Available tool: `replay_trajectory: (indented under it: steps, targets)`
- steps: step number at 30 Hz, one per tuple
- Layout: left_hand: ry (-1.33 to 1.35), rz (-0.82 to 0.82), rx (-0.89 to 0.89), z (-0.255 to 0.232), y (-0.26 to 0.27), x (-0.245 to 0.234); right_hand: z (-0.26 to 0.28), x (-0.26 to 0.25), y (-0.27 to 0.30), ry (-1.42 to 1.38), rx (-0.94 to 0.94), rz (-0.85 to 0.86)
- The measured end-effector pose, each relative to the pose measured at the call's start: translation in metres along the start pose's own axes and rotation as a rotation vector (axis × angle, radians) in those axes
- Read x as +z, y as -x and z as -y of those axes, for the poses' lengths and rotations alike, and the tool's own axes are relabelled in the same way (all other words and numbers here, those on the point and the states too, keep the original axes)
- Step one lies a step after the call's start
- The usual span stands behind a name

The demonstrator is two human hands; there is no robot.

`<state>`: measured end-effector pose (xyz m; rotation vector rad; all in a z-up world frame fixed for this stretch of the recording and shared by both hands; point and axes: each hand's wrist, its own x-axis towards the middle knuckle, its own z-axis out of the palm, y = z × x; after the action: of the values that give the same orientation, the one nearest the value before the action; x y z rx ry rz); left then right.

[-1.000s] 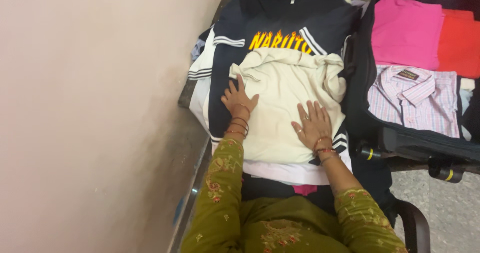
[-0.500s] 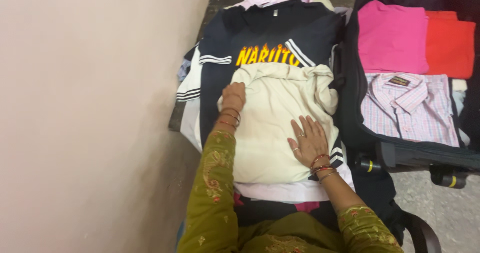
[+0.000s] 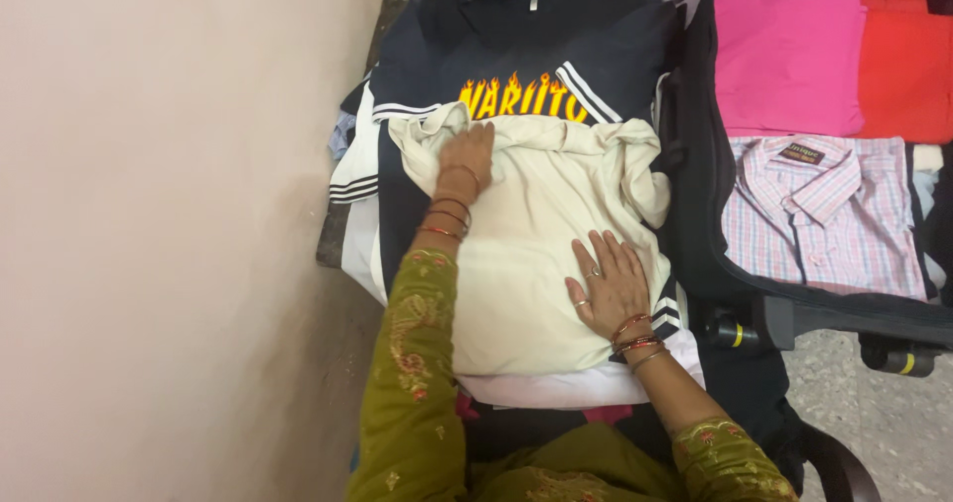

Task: The person folds a light-colored t-shirt and a pair of pink trousers by hand on the floor, then places them into an open suitcase alongside other folded garments.

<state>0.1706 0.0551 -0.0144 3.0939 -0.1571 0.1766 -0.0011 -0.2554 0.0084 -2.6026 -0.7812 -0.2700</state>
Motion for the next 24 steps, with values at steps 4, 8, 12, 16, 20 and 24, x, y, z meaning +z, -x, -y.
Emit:
replay_trajectory:
  steps: [4, 8, 12, 16, 20, 24]
  targets:
    - [-0.029, -0.082, -0.202, -0.016, 0.016, 0.056, 0.0, 0.001, 0.0, -0.074, 0.046, -0.028]
    - [0.119, -0.032, -0.323, -0.007, 0.008, 0.078, 0.002, -0.004, -0.017, -0.22, 0.285, 0.022]
    - [0.277, -0.219, -0.339, -0.005, 0.025, 0.067, -0.007, 0.005, -0.068, -0.577, 0.556, -0.145]
    - [0.394, -0.162, -0.45, -0.013, 0.035, 0.04, -0.029, 0.014, -0.127, -0.596, 0.386, -0.272]
    - [0.62, -0.419, -0.487, -0.011, 0.041, 0.026, -0.044, 0.034, -0.164, -0.378, 0.404, -0.119]
    - [0.788, -0.671, -0.278, 0.0, 0.047, 0.024, -0.051, 0.062, -0.153, -0.44, 0.52, -0.161]
